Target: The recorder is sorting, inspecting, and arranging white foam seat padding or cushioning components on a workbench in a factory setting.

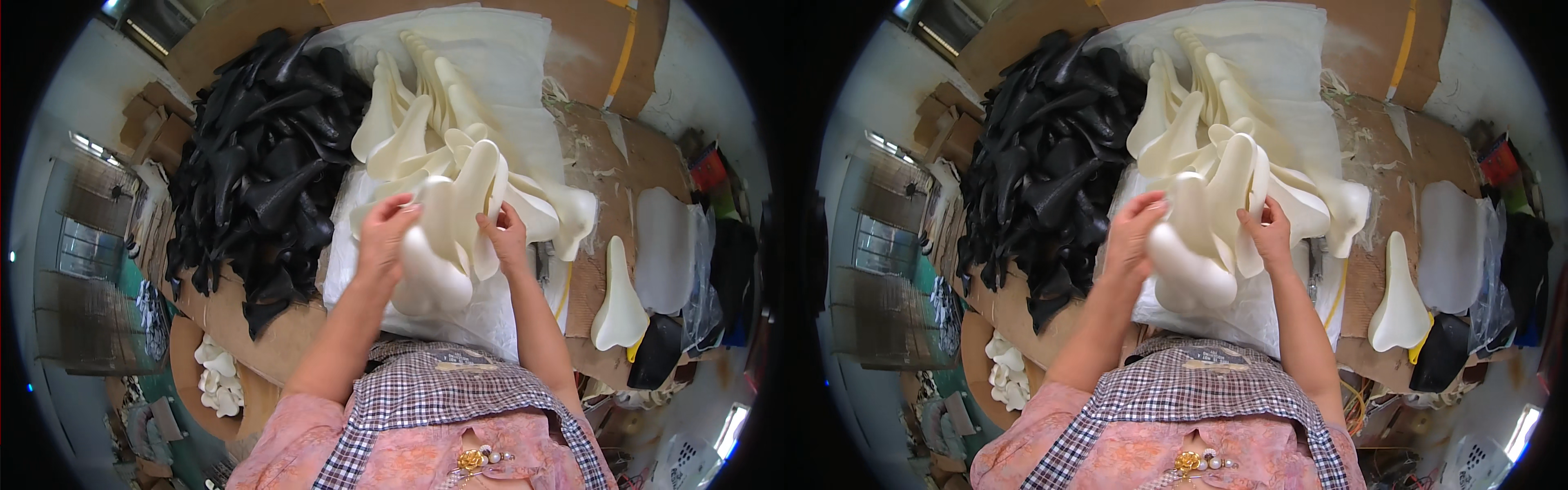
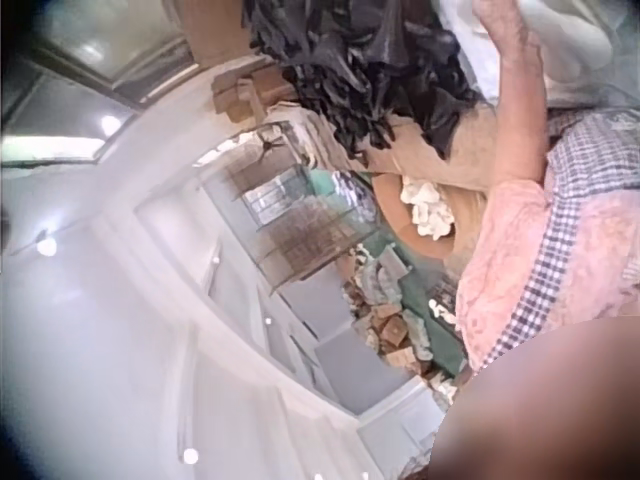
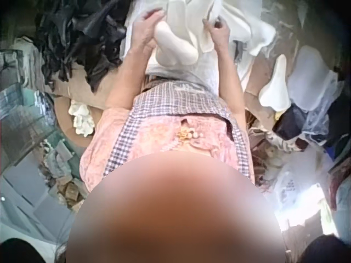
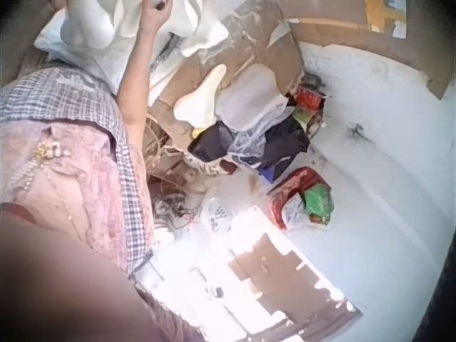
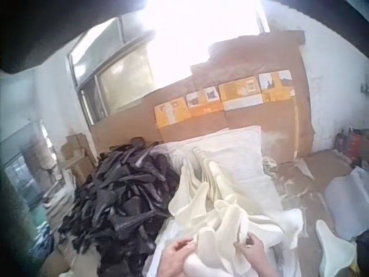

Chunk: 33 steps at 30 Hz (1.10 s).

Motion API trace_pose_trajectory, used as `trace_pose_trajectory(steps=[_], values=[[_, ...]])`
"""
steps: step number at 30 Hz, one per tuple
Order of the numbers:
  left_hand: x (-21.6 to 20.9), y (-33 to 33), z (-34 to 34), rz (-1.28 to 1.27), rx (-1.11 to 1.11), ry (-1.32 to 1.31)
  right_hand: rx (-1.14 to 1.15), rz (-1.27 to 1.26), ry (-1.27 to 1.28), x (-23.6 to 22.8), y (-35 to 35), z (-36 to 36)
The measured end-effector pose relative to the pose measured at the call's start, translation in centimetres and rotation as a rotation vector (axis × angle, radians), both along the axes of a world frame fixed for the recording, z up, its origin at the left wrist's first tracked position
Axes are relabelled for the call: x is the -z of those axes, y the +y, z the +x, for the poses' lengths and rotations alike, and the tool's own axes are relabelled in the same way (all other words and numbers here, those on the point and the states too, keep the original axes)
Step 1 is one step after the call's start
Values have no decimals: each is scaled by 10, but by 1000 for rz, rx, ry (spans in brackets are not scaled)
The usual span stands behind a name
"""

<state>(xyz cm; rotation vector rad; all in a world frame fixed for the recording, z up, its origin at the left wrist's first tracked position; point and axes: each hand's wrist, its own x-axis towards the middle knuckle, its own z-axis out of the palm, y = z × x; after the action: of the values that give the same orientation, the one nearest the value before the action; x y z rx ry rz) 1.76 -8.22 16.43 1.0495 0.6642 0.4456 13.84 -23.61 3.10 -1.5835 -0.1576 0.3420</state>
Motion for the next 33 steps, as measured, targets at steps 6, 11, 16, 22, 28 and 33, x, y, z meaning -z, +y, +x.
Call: trace_pose_trajectory(steps=[6,11,16,22,28,33], values=[[-36,88,-59,44,-219,32,-14,166,124,-25,-21,30],[75,173,-49,99,-615,59,-344,-28,373,-54,-26,60],[97,104,25,-137,-262,124,-474,-130,324,-64,-44,47],[99,111,-7,302,70,156,24,-62,31,-80,-72,25],[85,170,-73,369,998,969,348,-201,-504,-123,-82,-1],[100,174,-113,492,881,592,-90,-4,-113,-122,-85,13]])
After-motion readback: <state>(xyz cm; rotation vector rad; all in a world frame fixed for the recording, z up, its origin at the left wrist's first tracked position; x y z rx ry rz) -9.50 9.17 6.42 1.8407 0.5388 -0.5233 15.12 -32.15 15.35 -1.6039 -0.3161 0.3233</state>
